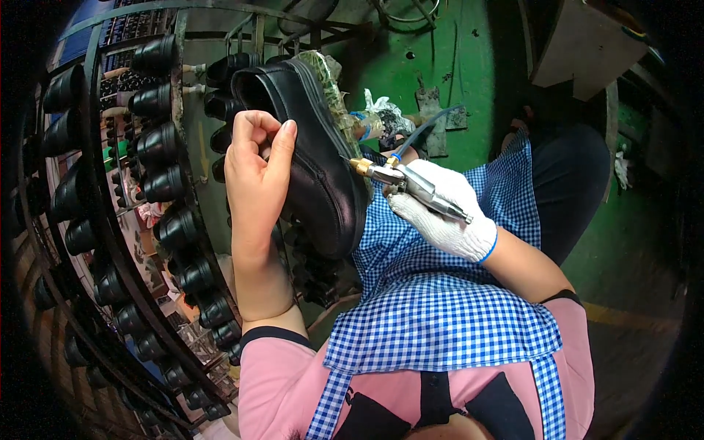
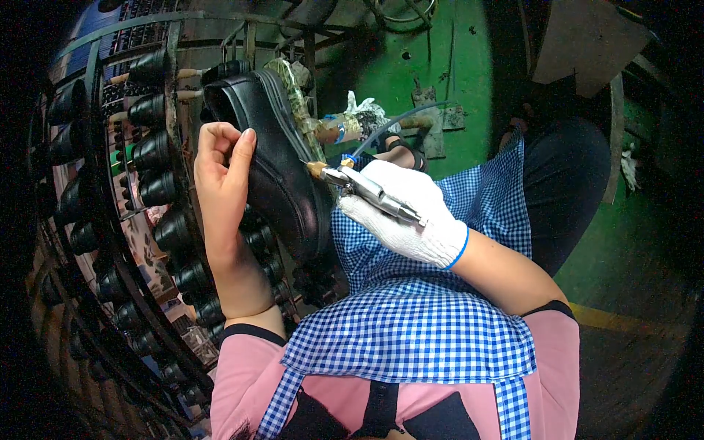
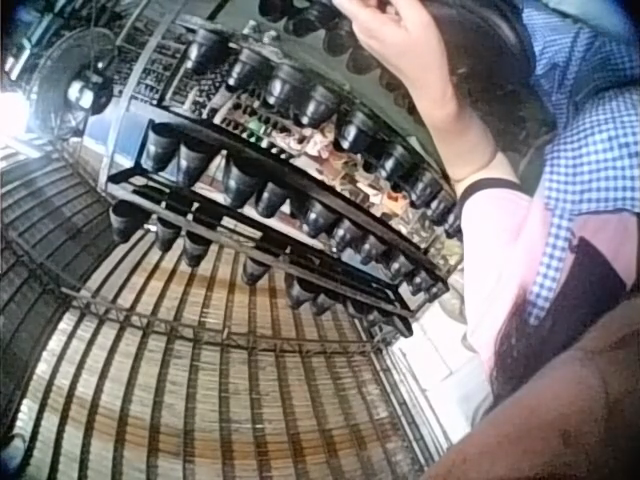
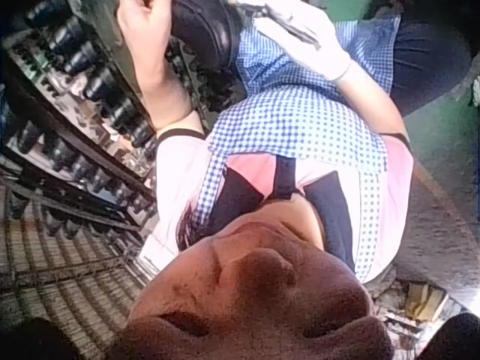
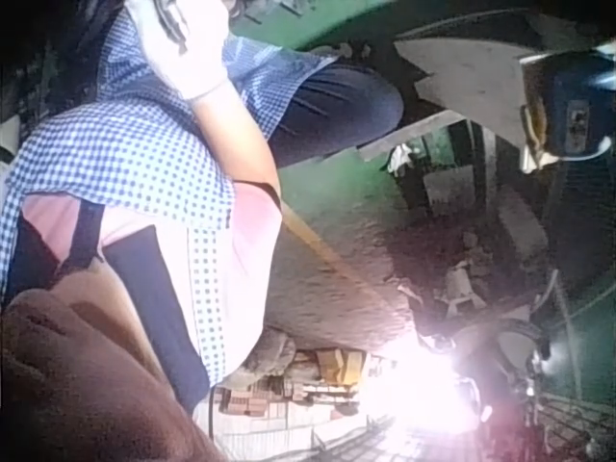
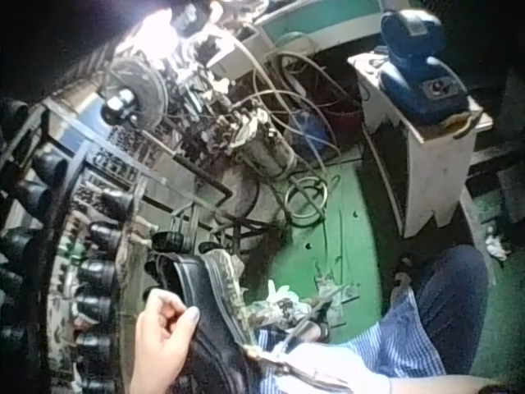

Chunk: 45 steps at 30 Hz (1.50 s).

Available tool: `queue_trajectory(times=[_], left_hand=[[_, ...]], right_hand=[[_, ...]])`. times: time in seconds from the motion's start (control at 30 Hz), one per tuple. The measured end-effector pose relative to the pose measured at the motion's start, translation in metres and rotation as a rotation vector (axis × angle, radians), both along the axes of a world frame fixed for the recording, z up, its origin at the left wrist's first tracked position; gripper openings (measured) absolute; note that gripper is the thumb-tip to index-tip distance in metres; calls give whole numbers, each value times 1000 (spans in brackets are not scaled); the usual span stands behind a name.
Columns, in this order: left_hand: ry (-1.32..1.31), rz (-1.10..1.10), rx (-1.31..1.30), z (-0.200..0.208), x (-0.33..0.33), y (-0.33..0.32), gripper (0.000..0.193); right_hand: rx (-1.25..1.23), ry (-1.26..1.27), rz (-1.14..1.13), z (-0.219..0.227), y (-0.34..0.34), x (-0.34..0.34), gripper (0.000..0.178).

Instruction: Applying adhesive to shoe components using a specialized applicator as part of the manufacturing process.

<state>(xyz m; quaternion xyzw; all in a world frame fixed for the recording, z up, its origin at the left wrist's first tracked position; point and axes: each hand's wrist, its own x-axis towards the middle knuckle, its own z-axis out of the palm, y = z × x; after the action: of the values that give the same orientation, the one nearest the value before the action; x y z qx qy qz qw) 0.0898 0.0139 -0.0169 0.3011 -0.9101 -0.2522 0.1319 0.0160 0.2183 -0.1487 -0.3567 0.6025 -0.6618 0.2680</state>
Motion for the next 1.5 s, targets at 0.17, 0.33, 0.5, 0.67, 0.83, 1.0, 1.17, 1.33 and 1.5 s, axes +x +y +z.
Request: queue_trajectory(times=[0.17,0.33,0.5,0.67,0.83,1.0,1.17,1.33,1.5], left_hand=[[14,11,26,-1,1,1,18],[22,22,27,-2,3,2,18],[122,16,139,2,9,4,17],[51,-152,90,24,42,-42,22],[-356,-378,-595,21,28,-41,35],[-372,-372,-651,48,48,-31,22],[-273,-426,-552,29,78,-22,32],[-346,-523,-693,12,102,-28,18],[30,-783,-276,33,79,-8,25]], right_hand=[[69,127,28,3,8,3,20],[-83,31,3,7,27,2,22],[145,-374,-81,2,33,-12,26],[26,-411,-181,-31,32,-9,35],[133,-317,-228,-49,36,-14,31],[95,-218,-312,-74,16,-18,27],[213,-390,-322,-104,26,-21,30],[100,-391,-234,-80,20,-18,26],[189,-378,-259,-75,-9,-21,29]])
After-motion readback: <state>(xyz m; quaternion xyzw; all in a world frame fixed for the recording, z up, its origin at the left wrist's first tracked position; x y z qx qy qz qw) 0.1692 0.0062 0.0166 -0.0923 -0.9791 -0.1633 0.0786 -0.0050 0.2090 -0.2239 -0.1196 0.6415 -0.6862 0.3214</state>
